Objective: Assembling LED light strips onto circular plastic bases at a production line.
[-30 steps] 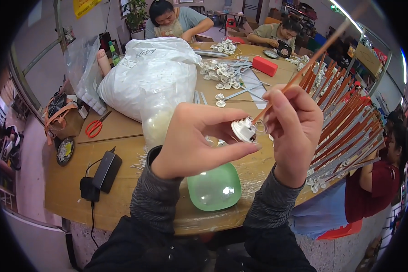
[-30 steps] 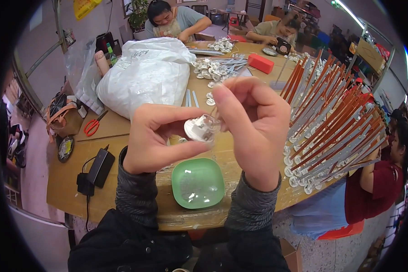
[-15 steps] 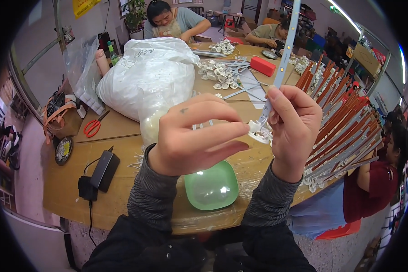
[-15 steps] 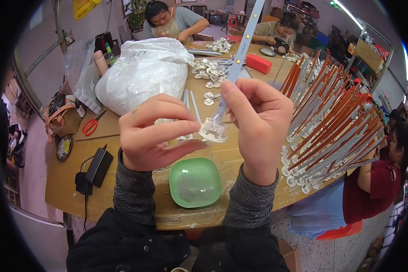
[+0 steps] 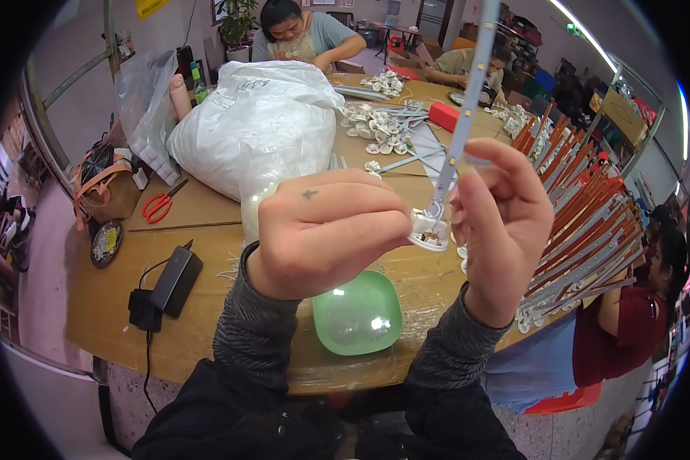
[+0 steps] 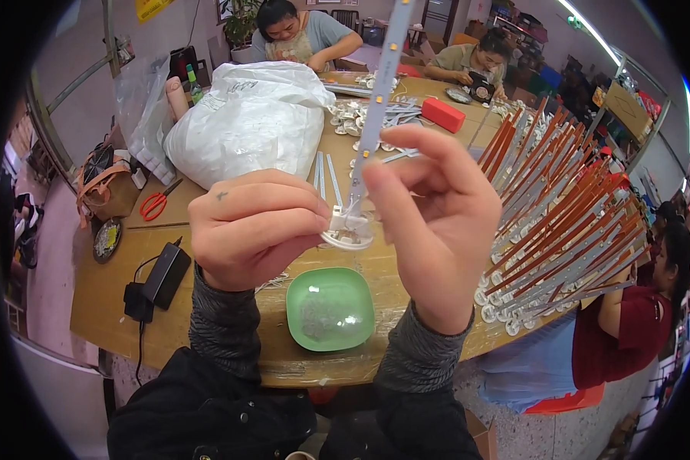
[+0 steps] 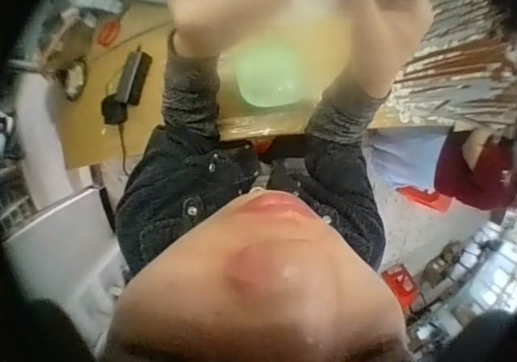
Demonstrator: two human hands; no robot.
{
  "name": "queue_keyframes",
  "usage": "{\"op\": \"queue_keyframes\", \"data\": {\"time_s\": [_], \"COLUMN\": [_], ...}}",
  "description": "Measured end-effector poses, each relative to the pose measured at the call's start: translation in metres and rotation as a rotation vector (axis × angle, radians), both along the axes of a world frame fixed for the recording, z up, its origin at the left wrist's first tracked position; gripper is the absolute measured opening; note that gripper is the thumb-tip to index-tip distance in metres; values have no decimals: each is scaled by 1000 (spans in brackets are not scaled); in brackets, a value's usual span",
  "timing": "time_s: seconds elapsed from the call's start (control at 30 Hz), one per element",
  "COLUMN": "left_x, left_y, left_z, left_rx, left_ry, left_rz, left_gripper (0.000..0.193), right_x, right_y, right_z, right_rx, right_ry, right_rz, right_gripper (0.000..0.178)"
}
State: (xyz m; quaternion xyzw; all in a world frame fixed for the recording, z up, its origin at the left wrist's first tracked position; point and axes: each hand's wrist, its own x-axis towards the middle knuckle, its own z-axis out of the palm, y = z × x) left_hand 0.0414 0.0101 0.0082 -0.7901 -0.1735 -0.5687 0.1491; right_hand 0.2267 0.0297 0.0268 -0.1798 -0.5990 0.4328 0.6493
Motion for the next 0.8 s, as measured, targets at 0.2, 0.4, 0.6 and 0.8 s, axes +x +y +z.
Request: {"op": "queue_keyframes", "data": {"time_s": [0.2,0.4,0.6,0.8], "left_x": [-8,-12,-17,-23], "left_y": [-3,1,24,27], "left_z": [3,3,-10,-16], "left_rx": [11,15,-23,-101], "left_ry": [-49,-63,-63,-84], "left_rz": [15,56,119,127], "left_gripper": [21,20,20,19], "right_x": [21,11,5,0], "right_y": [11,14,37,42], "right_z": [7,0,-11,-15], "right_rx": [750,808,733,654], "right_ry": [-397,-431,-500,-540], "right_rz": [-22,-177,-204,-249], "right_gripper": [32,24,19,18]}}
